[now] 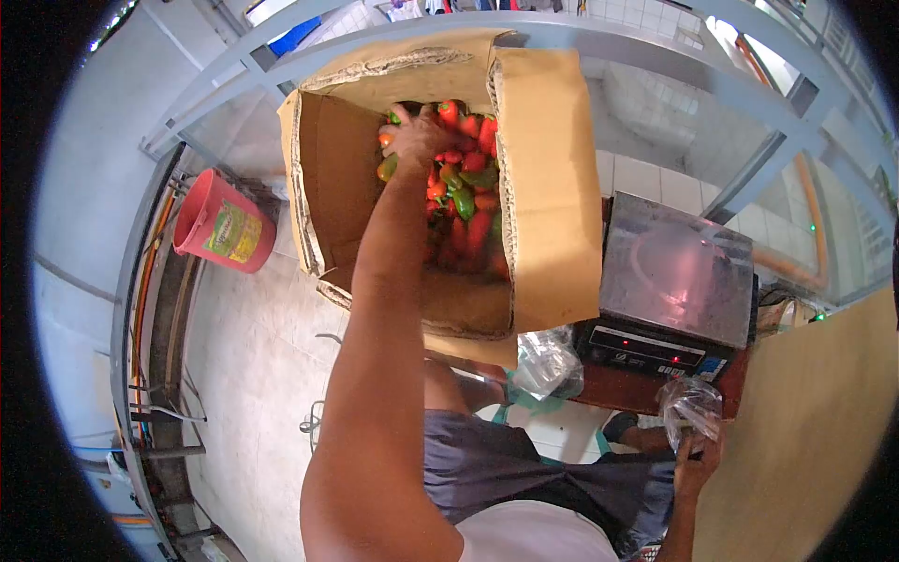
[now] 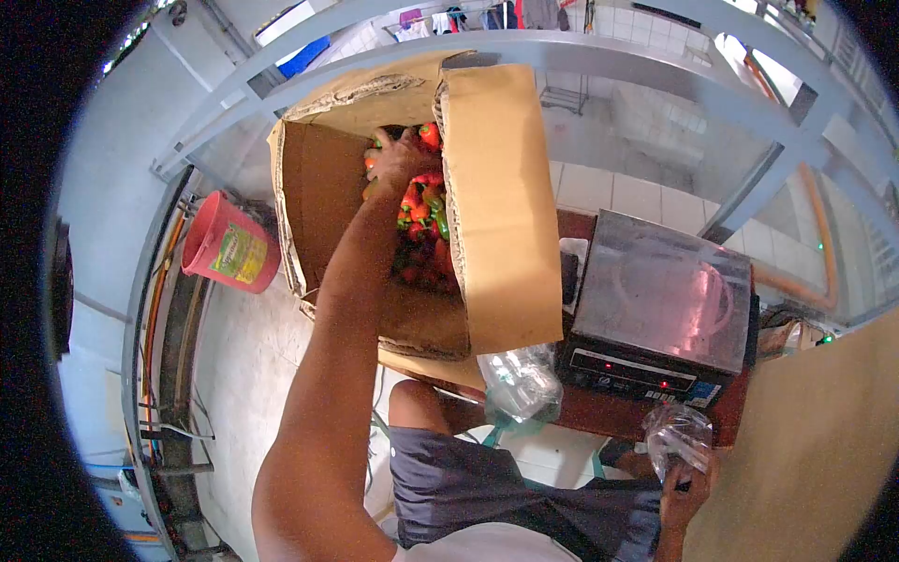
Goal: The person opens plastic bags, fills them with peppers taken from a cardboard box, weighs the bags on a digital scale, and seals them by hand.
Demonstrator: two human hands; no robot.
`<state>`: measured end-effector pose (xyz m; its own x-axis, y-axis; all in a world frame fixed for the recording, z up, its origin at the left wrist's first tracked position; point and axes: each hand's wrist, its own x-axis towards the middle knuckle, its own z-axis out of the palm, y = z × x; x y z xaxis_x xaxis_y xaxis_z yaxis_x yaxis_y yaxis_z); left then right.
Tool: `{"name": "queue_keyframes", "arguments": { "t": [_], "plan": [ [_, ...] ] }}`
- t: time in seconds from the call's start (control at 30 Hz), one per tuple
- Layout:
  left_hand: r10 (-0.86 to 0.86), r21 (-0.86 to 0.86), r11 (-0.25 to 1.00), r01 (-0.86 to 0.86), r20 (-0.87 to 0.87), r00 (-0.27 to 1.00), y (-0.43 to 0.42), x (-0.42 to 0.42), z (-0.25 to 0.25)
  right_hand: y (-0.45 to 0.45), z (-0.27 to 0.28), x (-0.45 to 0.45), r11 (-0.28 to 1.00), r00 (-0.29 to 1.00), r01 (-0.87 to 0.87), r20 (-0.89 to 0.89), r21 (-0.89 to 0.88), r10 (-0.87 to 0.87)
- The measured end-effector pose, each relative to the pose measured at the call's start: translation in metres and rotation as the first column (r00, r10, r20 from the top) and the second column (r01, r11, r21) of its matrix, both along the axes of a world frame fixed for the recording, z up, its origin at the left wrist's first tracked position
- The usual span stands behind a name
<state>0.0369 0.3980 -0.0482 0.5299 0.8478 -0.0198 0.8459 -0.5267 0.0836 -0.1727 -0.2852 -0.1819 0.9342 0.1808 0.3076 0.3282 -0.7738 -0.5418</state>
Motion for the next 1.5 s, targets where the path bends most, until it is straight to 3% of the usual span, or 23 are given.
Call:
{"name": "queue_keyframes", "arguments": {
  "t": [0.07,0.13,0.23,0.33,0.43,0.47,0.6,0.7,0.73,0.83,0.87,0.93,1.0,1.03,1.1,1.17,1.23,1.3,1.37,1.4,1.43,1.5],
  "plan": [
    [-0.062,0.015,0.998,0.062,0.011,0.998,0.012,0.001,-0.012,0.004,0.005,0.003,1.0,1.0,-0.003,-0.007,0.029,0.003],
    [-0.231,0.036,0.971,0.237,-0.117,0.966,0.061,0.01,-0.025,0.004,0.004,0.001,0.996,1.0,-0.01,-0.01,0.094,0.012],
    [-0.172,0.039,0.984,0.174,-0.052,0.984,0.089,0.018,-0.042,0.019,0.013,0.0,0.996,0.997,0.081,0.012,0.047,-0.082],
    [-0.139,0.025,0.99,0.136,0.172,0.975,0.035,-0.016,-0.03,0.003,0.004,0.002,1.0,1.0,-0.003,0.023,0.021,0.002],
    [-0.192,0.057,0.98,0.189,0.052,0.98,0.044,-0.018,-0.039,0.004,0.003,0.0,0.996,1.0,0.001,-0.026,0.084,0.001],
    [-0.203,-0.061,0.975,0.212,0.138,0.97,0.053,-0.025,-0.042,0.006,0.005,-0.003,0.995,0.999,0.011,-0.032,0.099,-0.008],
    [-0.286,0.139,0.956,0.258,0.247,0.926,0.051,-0.036,-0.071,0.01,0.011,-0.001,0.997,1.0,0.007,-0.01,0.077,-0.006],
    [-0.225,-0.113,0.953,0.282,0.361,0.905,0.031,-0.059,-0.061,0.007,0.014,-0.002,1.0,1.0,-0.012,-0.021,0.025,0.013],
    [-0.331,-0.034,0.929,0.368,0.365,0.87,0.066,-0.049,-0.101,0.007,0.015,-0.003,1.0,0.999,-0.018,-0.031,0.017,0.018],
    [0.009,-0.48,0.823,0.305,0.548,0.837,0.043,-0.075,-0.073,0.0,0.005,-0.008,0.997,1.0,0.019,-0.006,-0.077,-0.019],
    [0.068,-0.511,0.814,0.276,0.557,0.828,0.045,-0.074,-0.078,-0.003,0.004,-0.009,0.999,1.0,-0.009,-0.028,-0.037,0.008],
    [0.265,-0.687,0.609,0.396,0.647,0.715,0.027,-0.089,-0.049,0.007,0.022,-0.009,0.998,0.996,-0.057,-0.071,0.039,0.059],
    [0.417,-0.76,0.4,0.513,0.649,0.636,0.008,-0.112,-0.015,-0.002,0.007,-0.016,0.991,0.997,0.013,-0.075,-0.132,-0.023],
    [0.45,-0.729,0.339,0.594,0.68,0.578,-0.003,-0.123,0.0,-0.005,0.001,-0.018,0.976,0.995,0.046,-0.073,-0.213,-0.063],
    [0.519,-0.641,0.218,0.736,0.715,0.469,-0.032,-0.149,0.034,0.021,0.027,-0.019,0.995,0.986,0.028,-0.158,-0.1,-0.044],
    [0.551,-0.439,-0.059,0.897,0.735,0.396,-0.088,-0.188,0.075,0.055,0.048,-0.017,0.999,0.98,-0.015,-0.197,-0.031,0.008],
    [0.634,-0.291,-0.331,0.898,0.636,0.44,-0.137,-0.217,0.077,0.087,0.065,-0.007,0.99,0.972,-0.122,-0.193,0.074,0.134],
    [0.647,-0.114,-0.579,0.808,0.538,0.54,-0.199,-0.238,0.061,0.109,0.063,0.001,0.986,0.965,-0.157,-0.204,0.053,0.165],
    [0.585,-0.114,-0.698,0.706,0.478,0.655,-0.258,-0.249,0.02,0.134,0.073,0.009,0.962,0.941,-0.242,-0.212,0.124,0.264],
    [0.533,-0.188,-0.744,0.641,0.411,0.74,-0.284,-0.248,-0.001,0.144,0.079,0.01,0.963,0.937,-0.267,-0.223,0.034,0.268],
    [0.482,-0.253,-0.781,0.571,0.337,0.808,-0.305,-0.244,-0.019,0.149,0.089,0.009,0.953,0.92,-0.28,-0.253,0.112,0.3],
    [0.475,-0.397,-0.732,0.554,0.287,0.832,-0.338,-0.234,-0.032,0.153,0.113,0.008,0.917,0.879,-0.302,-0.297,0.262,0.374]
  ]
}}
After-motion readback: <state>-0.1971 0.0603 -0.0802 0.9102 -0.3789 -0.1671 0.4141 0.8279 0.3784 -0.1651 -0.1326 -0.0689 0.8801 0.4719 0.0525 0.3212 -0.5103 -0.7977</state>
